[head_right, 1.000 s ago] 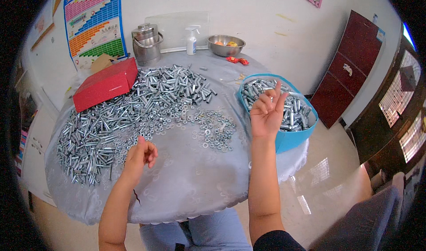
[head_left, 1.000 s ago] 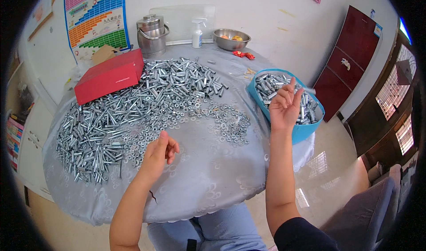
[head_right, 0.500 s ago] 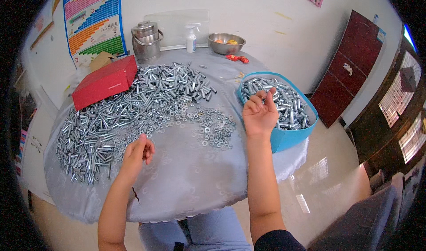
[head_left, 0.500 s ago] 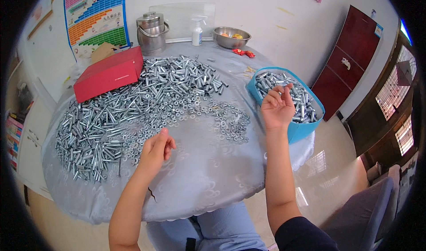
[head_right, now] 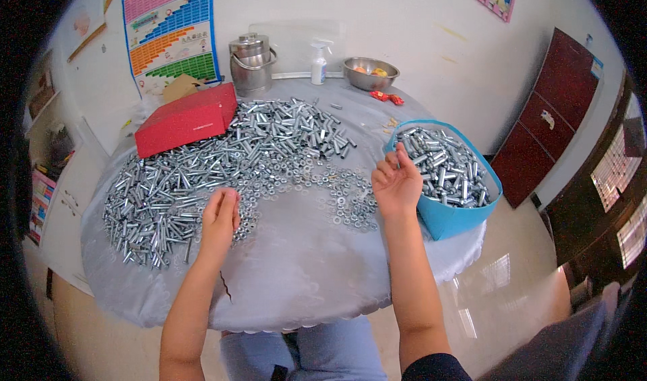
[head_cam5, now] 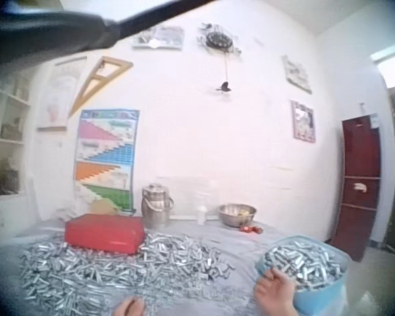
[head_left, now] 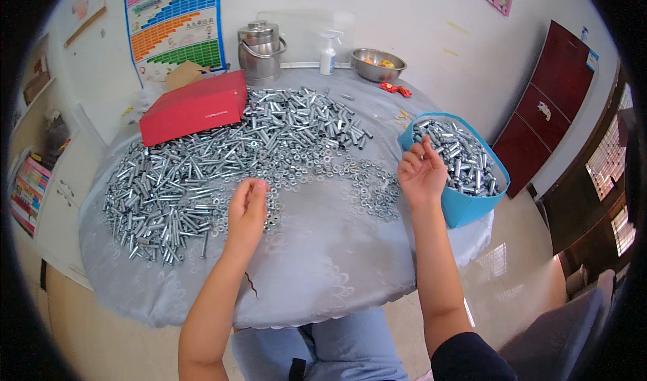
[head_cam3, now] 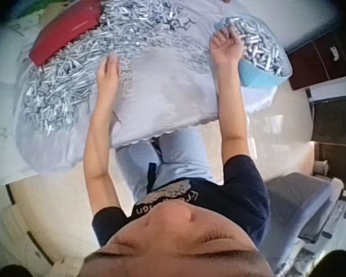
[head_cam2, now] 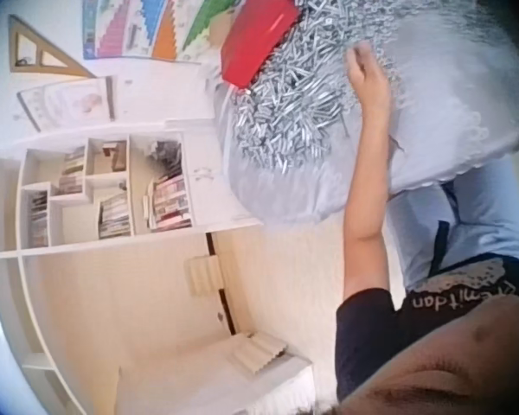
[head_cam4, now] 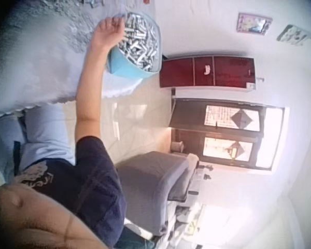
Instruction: The person sits at a table and repeatedly picks up bolts and washers from a large pile. They thread the washers onto the bolts by hand and place the assembled units into a blue plastic bin.
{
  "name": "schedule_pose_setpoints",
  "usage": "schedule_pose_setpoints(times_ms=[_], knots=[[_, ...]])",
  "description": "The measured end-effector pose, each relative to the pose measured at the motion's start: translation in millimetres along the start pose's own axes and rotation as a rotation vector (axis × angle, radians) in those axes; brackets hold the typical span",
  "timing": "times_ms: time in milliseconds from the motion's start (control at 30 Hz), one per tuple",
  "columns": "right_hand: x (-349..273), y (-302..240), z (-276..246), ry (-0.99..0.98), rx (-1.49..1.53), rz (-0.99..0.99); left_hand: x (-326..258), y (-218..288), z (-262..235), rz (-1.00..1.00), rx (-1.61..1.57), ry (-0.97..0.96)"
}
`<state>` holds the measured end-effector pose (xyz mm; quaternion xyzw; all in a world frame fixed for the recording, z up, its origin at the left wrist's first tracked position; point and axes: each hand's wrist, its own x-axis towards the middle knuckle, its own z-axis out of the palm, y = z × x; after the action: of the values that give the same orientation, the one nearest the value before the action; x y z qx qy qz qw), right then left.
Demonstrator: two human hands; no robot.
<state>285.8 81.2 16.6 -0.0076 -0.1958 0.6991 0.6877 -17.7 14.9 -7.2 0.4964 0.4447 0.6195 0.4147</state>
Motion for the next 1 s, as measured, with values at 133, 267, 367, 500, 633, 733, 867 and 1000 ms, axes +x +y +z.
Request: schedule_pose_setpoints(times_ms=[133, 267, 367, 500, 633, 733, 867, 1000], knots=[[-1.9, 21.4, 3.1, 0.134, -0.199, 0.056, 6.4, 0.8, -11.5, 0.202, 0.085, 0.228], [-5.9, 39.6, 6.2, 0.122, -0.506, 0.113, 12.2, 21.0, -31.1, 0.398, 0.034, 0.493], [-7.5, 55.2, 5.7, 0.061, -0.706, 0.138, 24.6, 23.0, -58.0, 0.52, 0.032, 0.671], [-13.9, 62.3, 5.1, -0.009, -0.89, 0.27, 29.0, 33.8, -66.3, 0.492, 0.214, 0.645], [-21.5, 73.2, 7.3, -0.172, -1.127, 0.251, 26.5, 57.1, -99.4, 0.889, 1.115, 0.543], [-35.2, 80.6, 7.4, -0.311, -1.479, 0.039, 28.9, 66.6, -127.9, 0.682, 1.304, 0.029], [-47.5, 76.5, 13.7, -0.494, -1.623, -0.112, 34.3, 66.1, -157.8, 0.265, 1.389, -0.322], [-41.1, 73.9, 19.5, -0.566, -1.617, -0.108, 63.0, 60.5, -200.6, -0.208, 1.422, -0.471]])
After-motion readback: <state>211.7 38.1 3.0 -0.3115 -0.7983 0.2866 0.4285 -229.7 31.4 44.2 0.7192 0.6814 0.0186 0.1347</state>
